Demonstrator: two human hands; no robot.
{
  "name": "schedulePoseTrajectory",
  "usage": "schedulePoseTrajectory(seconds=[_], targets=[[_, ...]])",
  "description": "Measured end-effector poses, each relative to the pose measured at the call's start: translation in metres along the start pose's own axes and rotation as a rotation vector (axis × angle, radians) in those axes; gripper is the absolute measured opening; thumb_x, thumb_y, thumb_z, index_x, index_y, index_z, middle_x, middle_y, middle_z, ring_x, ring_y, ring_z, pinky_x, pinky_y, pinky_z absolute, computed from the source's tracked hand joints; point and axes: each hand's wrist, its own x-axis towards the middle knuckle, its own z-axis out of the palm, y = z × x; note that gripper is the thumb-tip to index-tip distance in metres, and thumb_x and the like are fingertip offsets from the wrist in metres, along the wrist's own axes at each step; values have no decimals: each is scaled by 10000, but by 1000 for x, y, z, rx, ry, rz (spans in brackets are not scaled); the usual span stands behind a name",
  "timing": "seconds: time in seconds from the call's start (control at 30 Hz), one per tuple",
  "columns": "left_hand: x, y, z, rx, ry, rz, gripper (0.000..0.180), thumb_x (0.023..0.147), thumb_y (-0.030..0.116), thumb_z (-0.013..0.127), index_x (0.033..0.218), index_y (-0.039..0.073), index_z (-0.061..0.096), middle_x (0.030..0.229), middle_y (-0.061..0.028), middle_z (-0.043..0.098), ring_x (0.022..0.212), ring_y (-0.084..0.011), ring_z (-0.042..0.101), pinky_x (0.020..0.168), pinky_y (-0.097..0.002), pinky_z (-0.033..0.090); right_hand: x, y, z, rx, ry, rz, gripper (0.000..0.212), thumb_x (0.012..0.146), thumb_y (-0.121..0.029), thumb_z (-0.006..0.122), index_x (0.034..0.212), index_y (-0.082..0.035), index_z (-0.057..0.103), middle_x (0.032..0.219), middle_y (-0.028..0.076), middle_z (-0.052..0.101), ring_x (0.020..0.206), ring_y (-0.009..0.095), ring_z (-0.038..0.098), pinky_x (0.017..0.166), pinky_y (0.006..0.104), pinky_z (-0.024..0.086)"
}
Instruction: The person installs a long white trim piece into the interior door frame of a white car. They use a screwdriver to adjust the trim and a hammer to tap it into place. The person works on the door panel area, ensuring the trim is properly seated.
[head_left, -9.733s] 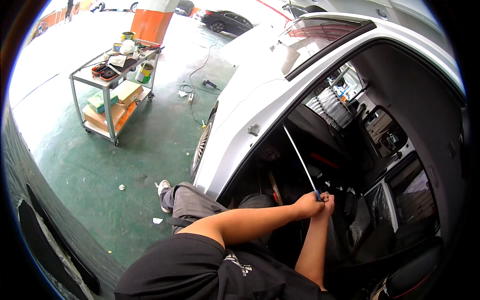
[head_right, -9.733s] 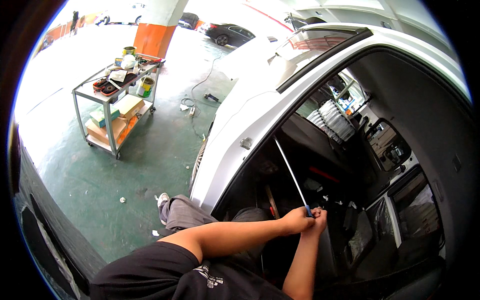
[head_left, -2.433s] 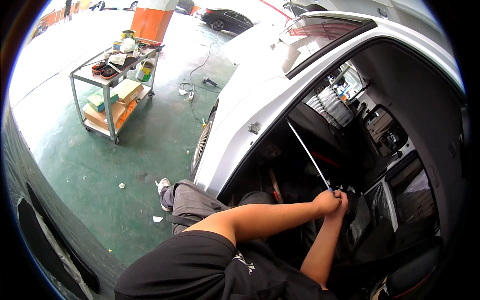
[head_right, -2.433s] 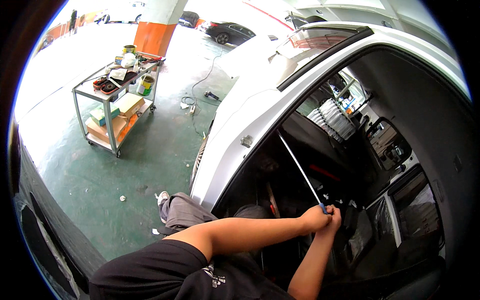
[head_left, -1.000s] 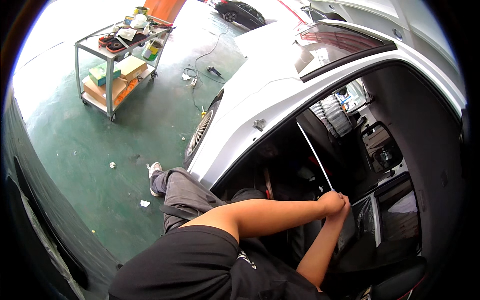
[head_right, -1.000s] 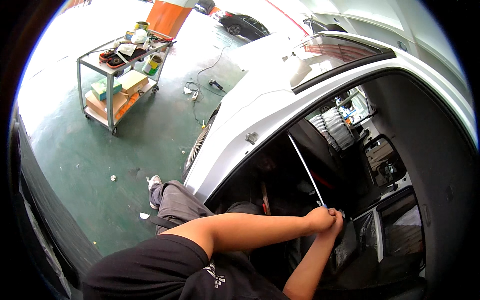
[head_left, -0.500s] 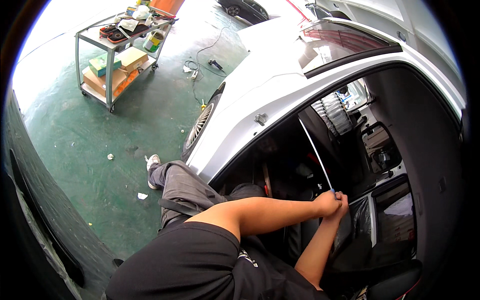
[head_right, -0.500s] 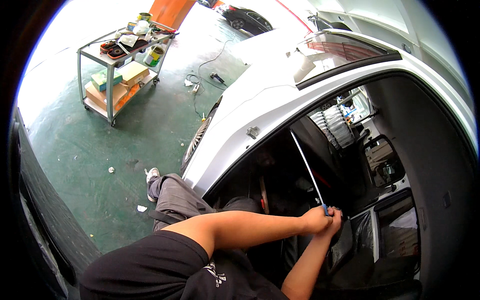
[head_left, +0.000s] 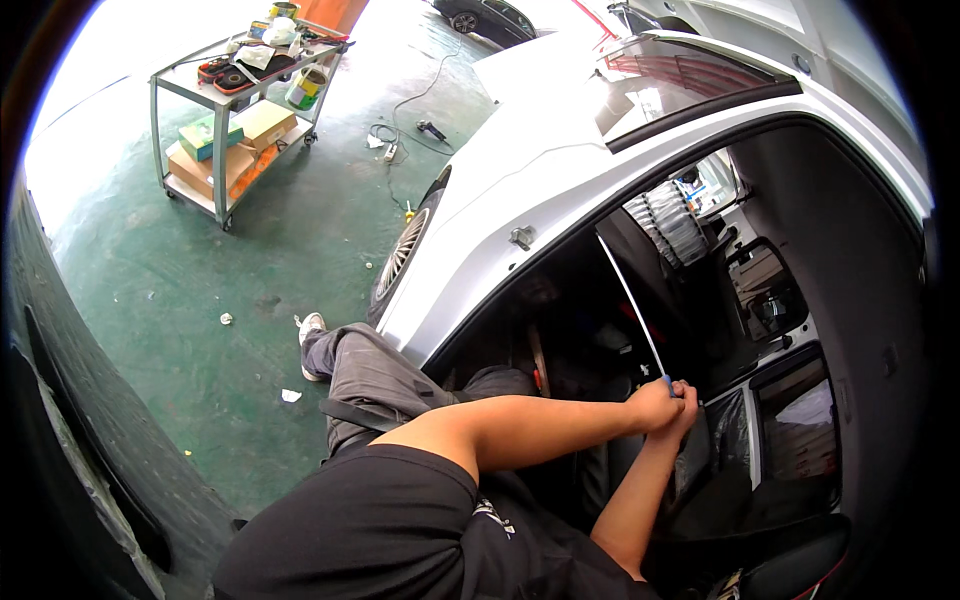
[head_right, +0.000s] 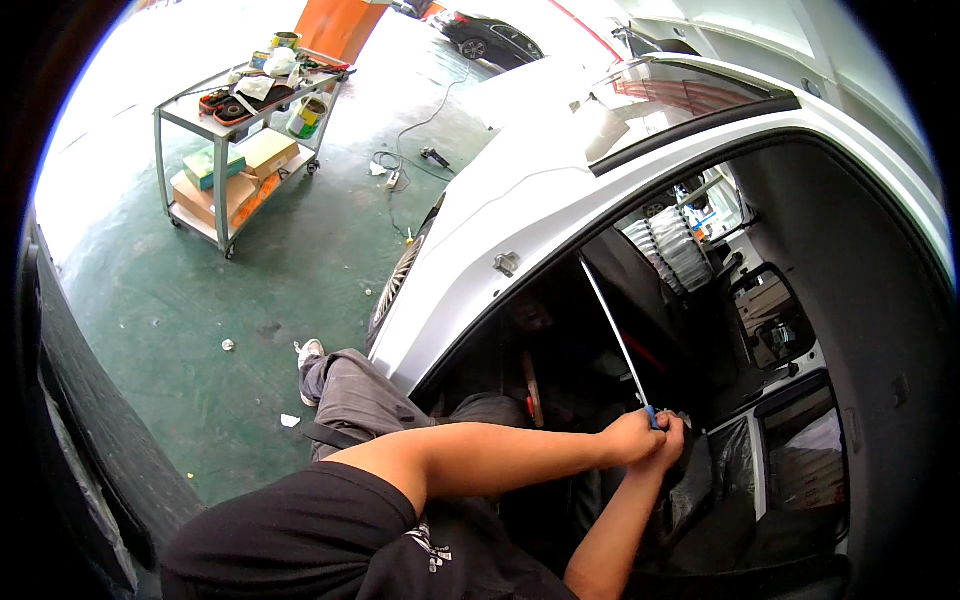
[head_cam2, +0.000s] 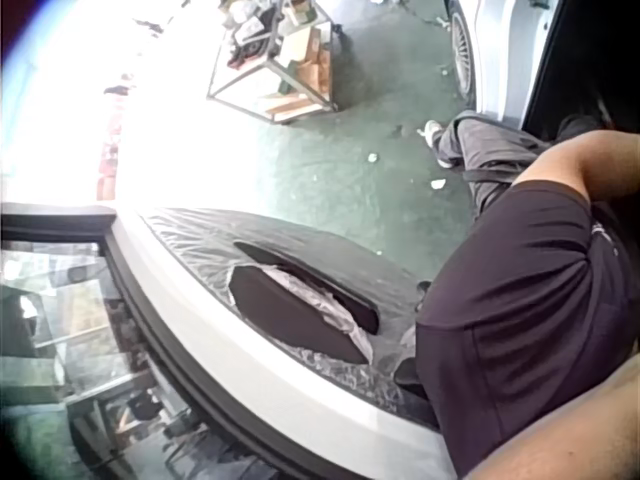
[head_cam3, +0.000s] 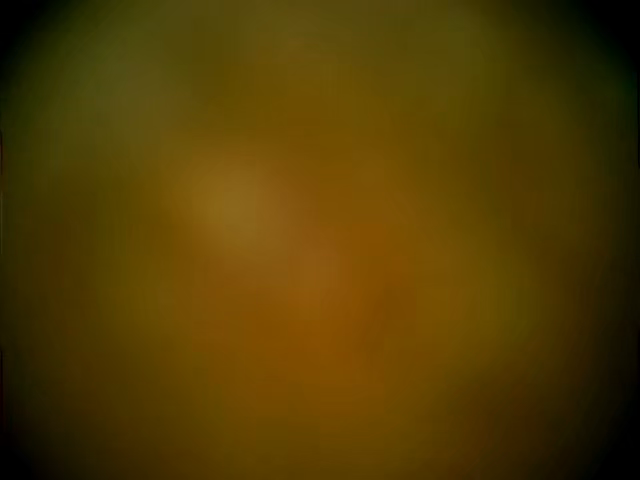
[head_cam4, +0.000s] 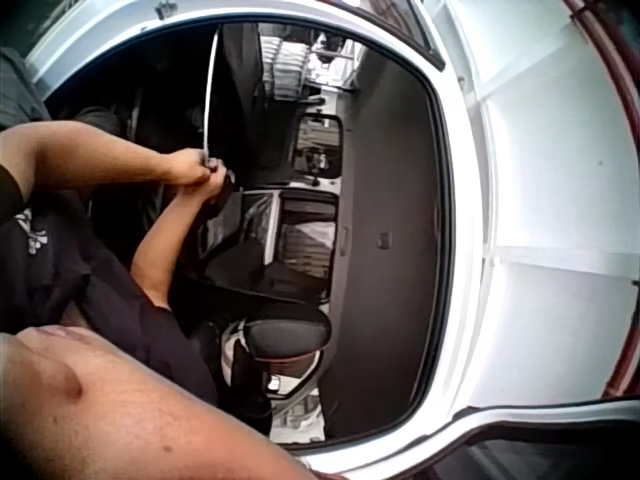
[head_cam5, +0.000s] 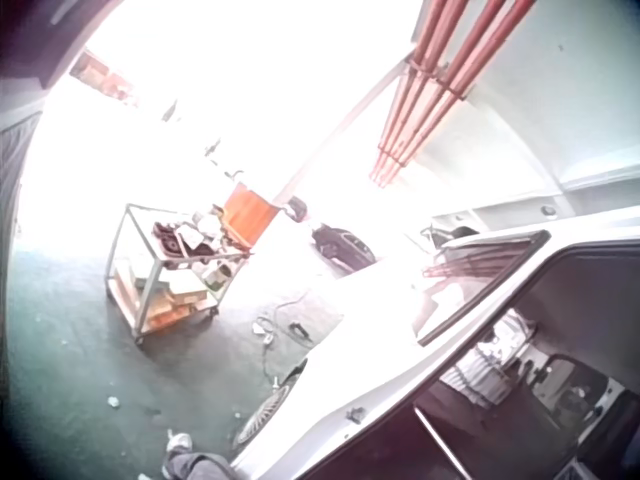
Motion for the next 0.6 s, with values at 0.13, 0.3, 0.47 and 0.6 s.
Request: schedulePoseTrajectory(seconds=[0.13, 0.3, 0.47, 0.6], targets=[[33, -2, 19, 136, 29, 11, 298, 801, 241, 499, 894, -7, 636, 1000, -239, 631, 974, -397, 600, 826, -424, 482, 19, 0, -8, 101, -189, 105, 185, 840, -101, 438, 656, -118, 426, 655, -24, 445, 626, 135, 476, 649, 280, 410], [16, 11, 19, 90, 2, -30, 289, 821, 222, 473, 901, 18, 662, 1023, -227, 628, 994, -384, 596, 840, -427, 479, 38, 0, -36, 214, -132, 222, 185, 841, -110, 437, 657, -111, 434, 646, -20, 452, 612, 140, 478, 649, 286, 416], [16, 9, 10, 64, -8, -33, 331, 803, 244, 552, 948, -50, 592, 907, -216, 645, 882, -327, 642, 754, -381, 499, 27, 0, -21, 81, -129, 128, 189, 833, -107, 442, 645, -117, 432, 645, -22, 451, 612, 133, 475, 644, 280, 412], [2, 9, 2, -79, -56, -95, 290, 830, 211, 463, 938, 9, 641, 1024, -218, 633, 988, -387, 602, 848, -418, 479, 13, -6, -6, -123, -35, -86, 185, 822, -97, 439, 638, -121, 438, 649, -23, 454, 622, 129, 475, 642, 278, 408]])
